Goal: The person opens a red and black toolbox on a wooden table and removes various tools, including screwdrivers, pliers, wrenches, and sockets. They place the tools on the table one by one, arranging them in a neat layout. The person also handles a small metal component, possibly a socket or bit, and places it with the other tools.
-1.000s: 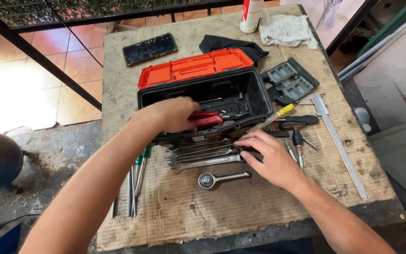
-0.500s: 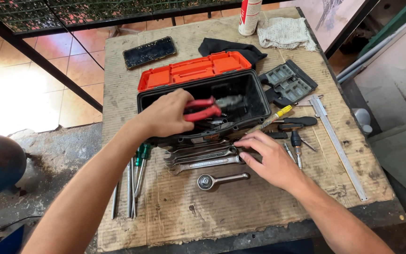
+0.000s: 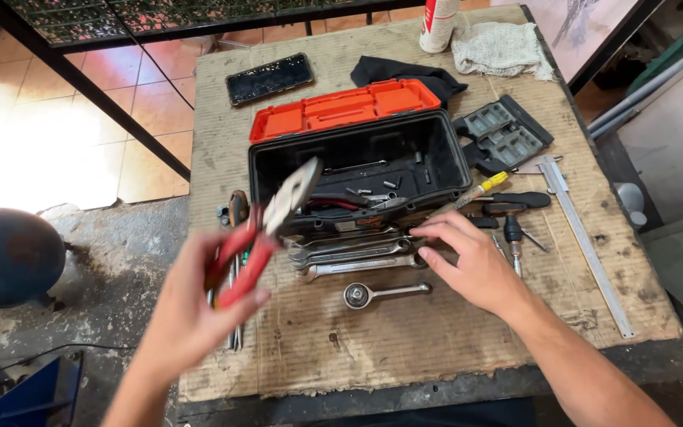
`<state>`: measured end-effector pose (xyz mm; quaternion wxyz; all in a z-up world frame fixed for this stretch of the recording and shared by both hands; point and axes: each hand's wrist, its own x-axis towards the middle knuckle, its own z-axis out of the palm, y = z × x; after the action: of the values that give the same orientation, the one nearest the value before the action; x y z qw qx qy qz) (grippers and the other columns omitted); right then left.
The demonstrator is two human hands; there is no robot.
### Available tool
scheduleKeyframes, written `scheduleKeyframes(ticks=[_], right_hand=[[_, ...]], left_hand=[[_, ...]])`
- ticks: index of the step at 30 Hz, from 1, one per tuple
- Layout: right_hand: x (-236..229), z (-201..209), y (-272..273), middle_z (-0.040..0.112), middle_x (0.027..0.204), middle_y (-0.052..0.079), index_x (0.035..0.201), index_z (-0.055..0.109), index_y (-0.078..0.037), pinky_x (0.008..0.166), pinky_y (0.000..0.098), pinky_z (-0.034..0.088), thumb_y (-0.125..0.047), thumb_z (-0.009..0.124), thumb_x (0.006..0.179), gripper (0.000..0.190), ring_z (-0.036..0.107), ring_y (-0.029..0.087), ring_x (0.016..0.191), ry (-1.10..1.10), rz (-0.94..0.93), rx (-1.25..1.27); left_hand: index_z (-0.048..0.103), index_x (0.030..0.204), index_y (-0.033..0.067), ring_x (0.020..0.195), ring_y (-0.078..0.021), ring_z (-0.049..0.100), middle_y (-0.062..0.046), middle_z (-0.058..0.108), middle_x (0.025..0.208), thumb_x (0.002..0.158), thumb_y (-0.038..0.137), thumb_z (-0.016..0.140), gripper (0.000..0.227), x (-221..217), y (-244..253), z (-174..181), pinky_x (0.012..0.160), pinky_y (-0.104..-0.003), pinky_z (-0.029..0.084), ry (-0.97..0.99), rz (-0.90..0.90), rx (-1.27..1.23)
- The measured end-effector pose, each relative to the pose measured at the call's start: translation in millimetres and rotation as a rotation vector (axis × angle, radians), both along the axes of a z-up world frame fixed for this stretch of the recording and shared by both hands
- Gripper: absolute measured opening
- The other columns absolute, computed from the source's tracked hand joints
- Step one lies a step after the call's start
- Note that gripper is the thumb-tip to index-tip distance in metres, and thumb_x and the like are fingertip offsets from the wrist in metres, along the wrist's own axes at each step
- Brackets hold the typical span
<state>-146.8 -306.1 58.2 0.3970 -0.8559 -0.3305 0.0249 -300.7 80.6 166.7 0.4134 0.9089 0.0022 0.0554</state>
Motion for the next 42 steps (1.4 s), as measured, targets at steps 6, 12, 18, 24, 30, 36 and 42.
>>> scheduleKeyframes(ticks=[6,12,18,24,30,36,42], right_hand=[[-3.2,6.2,3.3,0.074,0.134,0.005,0.136,0.081,-0.014,0.103,0.0358,0.057,-0.025,0.072,0.109,0.03,0.074,0.021,0.127,0.043,-0.021,0.003],[-6.2,4.3,5.0,0.074,0.133,0.004,0.133,0.082,-0.017,0.066,0.0321,0.06,-0.026,0.074,0.107,0.029,0.072,0.019,0.128,0.048,-0.04,-0.012],[-5.3,4.1,3.0,0.074,0.135,0.005,0.137,0.082,-0.016,0.08,0.0332,0.062,-0.028,0.073,0.107,0.033,0.072,0.02,0.129,0.055,-0.061,-0.017],[-5.5,4.8,6.0,0.074,0.134,0.003,0.135,0.082,-0.018,0.057,0.0312,0.058,-0.026,0.074,0.106,0.031,0.072,0.016,0.128,0.064,-0.063,-0.029],[-8.2,5.6,7.7,0.075,0.134,0.001,0.135,0.083,-0.019,0.072,0.0321,0.06,-0.027,0.075,0.106,0.032,0.073,0.017,0.128,0.075,-0.068,-0.044],[-9.3,7.0,8.3,0.083,0.127,0.003,0.131,0.086,-0.022,0.098,0.0461,0.066,-0.021,0.081,0.102,0.029,0.086,0.026,0.106,-0.027,-0.095,0.065],[-4.5,0.6,5.2,0.083,0.128,0.003,0.131,0.085,-0.022,0.098,0.0461,0.066,-0.021,0.081,0.103,0.028,0.086,0.025,0.107,-0.046,-0.086,0.07]], left_hand=[[0.063,0.148,0.0094,0.114,-0.0169,0.074,-0.008,0.075,0.129,0.08,0.031,0.095,0.078,-73.7,4.0,-70.3,0.102,-0.031,0.059,0.112,0.431,-0.186],[0.048,0.164,0.0024,0.132,-0.0298,0.063,-0.018,0.06,0.15,0.092,0.045,0.078,0.089,-57.1,1.8,-47.3,0.115,-0.045,0.052,0.215,0.818,-0.133],[0.054,0.158,0.0023,0.122,-0.0299,0.063,-0.016,0.06,0.138,0.097,0.047,0.075,0.079,-42.9,29.5,-102.2,0.107,-0.051,0.054,0.22,0.805,0.082],[0.058,0.157,0.0,0.132,-0.0414,0.057,-0.02,0.059,0.143,0.1,0.053,0.075,0.08,-41.4,46.1,-149.3,0.116,-0.061,0.04,0.056,0.7,0.346],[0.055,0.144,0.0053,0.128,-0.0283,0.054,-0.012,0.054,0.136,0.095,0.054,0.073,0.071,-33.5,61.4,-144.3,0.123,-0.056,0.039,0.197,0.614,0.272],[0.06,0.145,0.0008,0.128,-0.0453,0.063,-0.018,0.059,0.129,0.094,0.058,0.088,0.081,-8.2,84.1,-156.7,0.117,-0.06,0.042,0.046,0.564,0.117],[0.061,0.144,0.0,0.131,-0.0448,0.062,-0.018,0.058,0.132,0.093,0.055,0.088,0.08,19.7,84.5,-144.6,0.121,-0.06,0.042,0.078,0.549,0.138]])
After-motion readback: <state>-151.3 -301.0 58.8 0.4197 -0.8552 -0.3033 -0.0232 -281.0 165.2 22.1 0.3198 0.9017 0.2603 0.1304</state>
